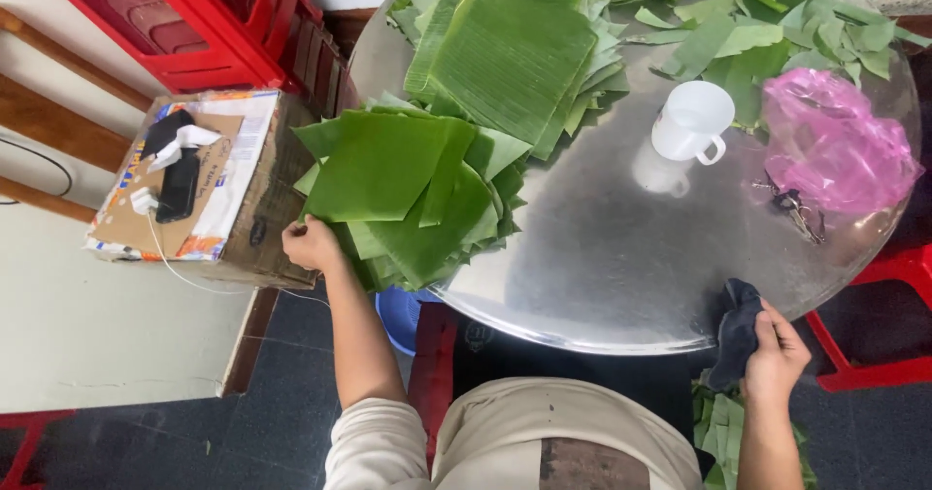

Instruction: Cleaning individual banana leaves by wiping them with a cloth on a metal table and stacking them.

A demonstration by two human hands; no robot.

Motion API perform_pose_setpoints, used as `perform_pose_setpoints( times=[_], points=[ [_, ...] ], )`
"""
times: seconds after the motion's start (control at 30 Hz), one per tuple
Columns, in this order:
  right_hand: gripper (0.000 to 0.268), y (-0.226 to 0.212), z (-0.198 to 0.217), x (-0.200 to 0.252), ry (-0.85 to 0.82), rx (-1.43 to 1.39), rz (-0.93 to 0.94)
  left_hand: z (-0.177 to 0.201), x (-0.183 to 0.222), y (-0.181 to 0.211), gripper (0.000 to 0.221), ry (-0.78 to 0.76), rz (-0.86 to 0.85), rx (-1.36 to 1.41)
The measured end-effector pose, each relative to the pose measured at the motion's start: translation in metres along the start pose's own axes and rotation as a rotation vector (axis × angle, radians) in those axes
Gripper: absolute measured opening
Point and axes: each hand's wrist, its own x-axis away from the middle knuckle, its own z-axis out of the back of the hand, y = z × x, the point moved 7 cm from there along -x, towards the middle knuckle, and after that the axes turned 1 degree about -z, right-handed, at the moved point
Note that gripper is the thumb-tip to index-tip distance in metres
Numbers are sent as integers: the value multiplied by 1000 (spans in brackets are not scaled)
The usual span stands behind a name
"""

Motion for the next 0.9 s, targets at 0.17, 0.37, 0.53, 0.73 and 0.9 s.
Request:
perform_pose_setpoints(
  times=[0.17, 0.37, 0.53, 0.73, 0.9],
  points=[
    [24, -3, 1, 3, -11, 16, -7, 26, 4, 29, 13, -57, 13, -39],
    [22, -20, -8, 10, -64, 123, 112, 50, 88, 134, 11, 192, -819, 8],
    [20, -33, -36, 26, -90, 395, 380, -43, 244, 216, 13, -340, -1385, -216],
    [21, -47, -62, 51, 11, 860, 646, -263, 216, 166, 94, -819, -403, -76],
    [19, -43, -62, 53, 54, 892, 652, -263, 203, 172, 99, -695, -284, -174]
  ],
)
